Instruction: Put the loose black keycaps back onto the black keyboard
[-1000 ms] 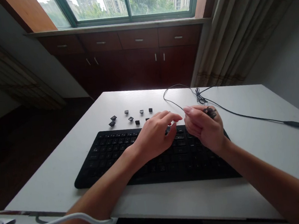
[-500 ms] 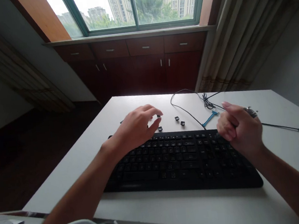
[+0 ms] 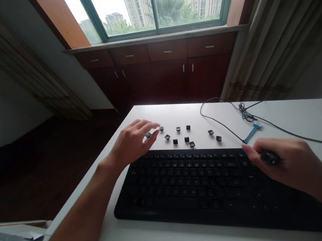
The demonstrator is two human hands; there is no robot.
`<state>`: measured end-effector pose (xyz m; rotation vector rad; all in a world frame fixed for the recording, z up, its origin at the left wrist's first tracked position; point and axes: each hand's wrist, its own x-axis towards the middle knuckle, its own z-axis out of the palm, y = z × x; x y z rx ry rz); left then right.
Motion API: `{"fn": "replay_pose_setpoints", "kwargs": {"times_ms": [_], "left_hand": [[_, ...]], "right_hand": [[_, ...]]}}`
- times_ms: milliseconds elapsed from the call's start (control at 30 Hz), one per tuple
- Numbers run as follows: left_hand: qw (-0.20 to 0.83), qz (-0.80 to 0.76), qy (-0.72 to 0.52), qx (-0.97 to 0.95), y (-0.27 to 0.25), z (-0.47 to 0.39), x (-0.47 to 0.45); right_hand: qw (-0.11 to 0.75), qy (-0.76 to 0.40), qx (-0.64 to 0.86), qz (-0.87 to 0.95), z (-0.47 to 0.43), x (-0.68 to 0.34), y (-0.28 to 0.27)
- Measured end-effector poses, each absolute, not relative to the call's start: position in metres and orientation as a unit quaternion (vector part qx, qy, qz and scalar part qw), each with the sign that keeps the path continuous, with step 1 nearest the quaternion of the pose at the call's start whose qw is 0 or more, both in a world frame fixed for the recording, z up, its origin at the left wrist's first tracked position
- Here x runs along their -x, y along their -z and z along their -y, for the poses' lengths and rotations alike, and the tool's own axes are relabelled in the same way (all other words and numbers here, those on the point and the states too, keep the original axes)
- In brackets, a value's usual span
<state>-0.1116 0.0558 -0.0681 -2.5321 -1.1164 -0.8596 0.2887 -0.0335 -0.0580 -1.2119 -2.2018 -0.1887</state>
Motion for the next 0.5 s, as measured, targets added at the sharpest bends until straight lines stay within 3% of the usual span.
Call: {"fn": "replay_pose_setpoints", "kwargs": {"times_ms": [500], "left_hand": [[0.083,0.343,0.224,0.909,0.069,-0.042,0.096]], "right_hand": [[0.255,0.048,0.417,0.871,0.034,-0.284,0.078]]}}
